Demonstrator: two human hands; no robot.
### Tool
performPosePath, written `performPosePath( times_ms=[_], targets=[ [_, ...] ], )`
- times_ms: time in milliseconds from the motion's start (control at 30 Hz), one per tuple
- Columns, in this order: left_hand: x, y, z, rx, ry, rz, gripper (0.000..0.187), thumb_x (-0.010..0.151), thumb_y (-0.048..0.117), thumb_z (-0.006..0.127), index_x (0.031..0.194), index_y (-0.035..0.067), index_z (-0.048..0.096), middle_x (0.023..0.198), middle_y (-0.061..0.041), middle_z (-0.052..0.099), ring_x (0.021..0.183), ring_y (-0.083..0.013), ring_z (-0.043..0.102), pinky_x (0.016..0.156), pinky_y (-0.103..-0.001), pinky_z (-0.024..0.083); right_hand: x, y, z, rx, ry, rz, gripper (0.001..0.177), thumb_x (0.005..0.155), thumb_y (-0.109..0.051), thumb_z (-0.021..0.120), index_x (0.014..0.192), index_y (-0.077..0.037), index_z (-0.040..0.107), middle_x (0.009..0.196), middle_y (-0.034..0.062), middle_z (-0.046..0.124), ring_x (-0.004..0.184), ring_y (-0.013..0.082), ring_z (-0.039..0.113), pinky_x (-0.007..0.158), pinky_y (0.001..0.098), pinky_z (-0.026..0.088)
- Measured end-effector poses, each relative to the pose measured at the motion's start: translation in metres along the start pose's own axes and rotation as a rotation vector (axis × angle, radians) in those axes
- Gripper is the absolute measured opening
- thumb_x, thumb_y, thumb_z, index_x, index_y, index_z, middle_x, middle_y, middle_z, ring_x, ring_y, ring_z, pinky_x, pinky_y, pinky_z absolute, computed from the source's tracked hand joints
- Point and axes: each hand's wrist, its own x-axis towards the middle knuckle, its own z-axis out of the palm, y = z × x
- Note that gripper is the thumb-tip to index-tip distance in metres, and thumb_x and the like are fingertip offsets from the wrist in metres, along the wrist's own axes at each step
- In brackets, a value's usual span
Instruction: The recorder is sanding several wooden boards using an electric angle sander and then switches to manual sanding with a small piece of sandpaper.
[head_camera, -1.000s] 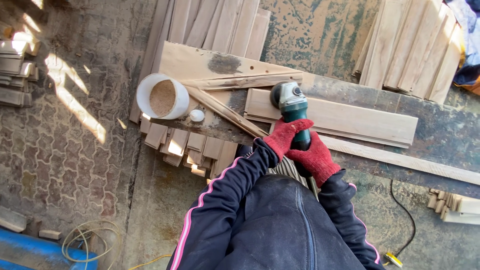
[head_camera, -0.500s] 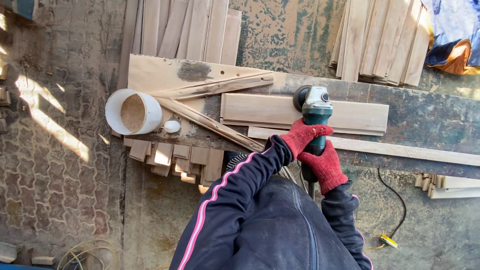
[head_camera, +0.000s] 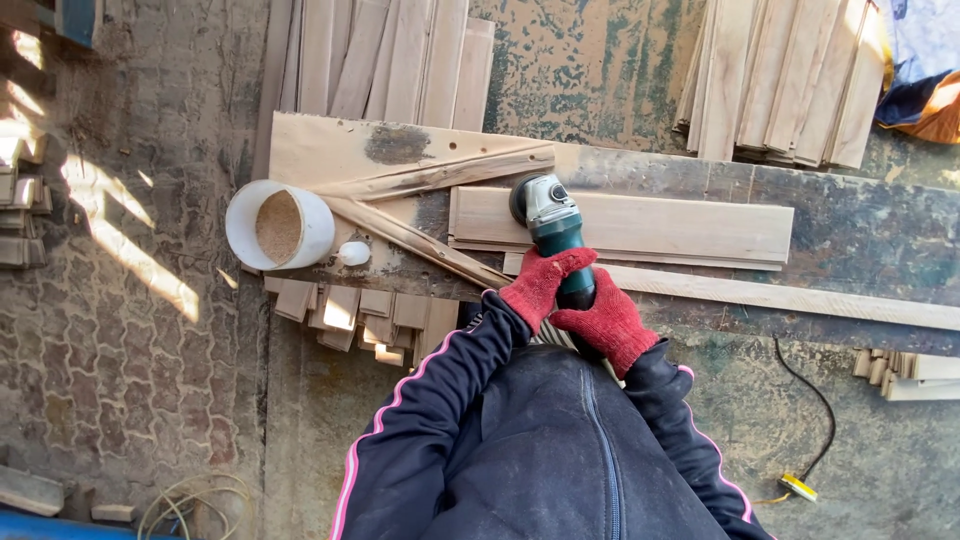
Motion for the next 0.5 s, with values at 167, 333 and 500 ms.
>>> performPosePath(
  times_ms=[167, 333, 500],
  targets=[
    [-0.011, 0.005, 0.038, 0.007, -0.041, 0.033, 0.066, 0.061, 0.016, 0.097, 0.115, -0.007, 0.067, 0.091, -0.019, 0.072, 0.096, -0.0277, 0.072, 0.085, -0.051, 0.059, -0.002, 0.019, -0.014, 0.105, 0.102, 0.057, 0.084, 0.054, -0.047, 0.093, 0.128, -0.023, 0.061, 0.112, 0.0189, 0.071, 0.115, 0.0384, 0.067, 0.099, 0.0493, 0.053],
    [0.007, -0.013, 0.091, 0.15, -0.139, -0.024, 0.068, 0.055, 0.023, 0.099, 0.114, 0.002, 0.071, 0.093, -0.019, 0.074, 0.096, -0.0358, 0.074, 0.089, -0.052, 0.059, 0.008, 0.061, -0.033, 0.221, 0.213, 0.091, 0.083, 0.053, -0.047, 0.094, 0.123, -0.018, 0.061, 0.106, 0.0204, 0.07, 0.109, 0.0386, 0.068, 0.095, 0.051, 0.053],
    [0.014, -0.019, 0.126, 0.326, -0.214, -0.091, 0.074, 0.056, 0.031, 0.095, 0.119, 0.0, 0.071, 0.098, -0.02, 0.074, 0.105, -0.0378, 0.071, 0.098, -0.05, 0.055, 0.01, 0.091, -0.046, 0.291, 0.292, 0.108, 0.082, 0.051, -0.045, 0.097, 0.117, -0.012, 0.063, 0.098, 0.021, 0.069, 0.101, 0.0379, 0.069, 0.09, 0.0511, 0.053]
  ],
)
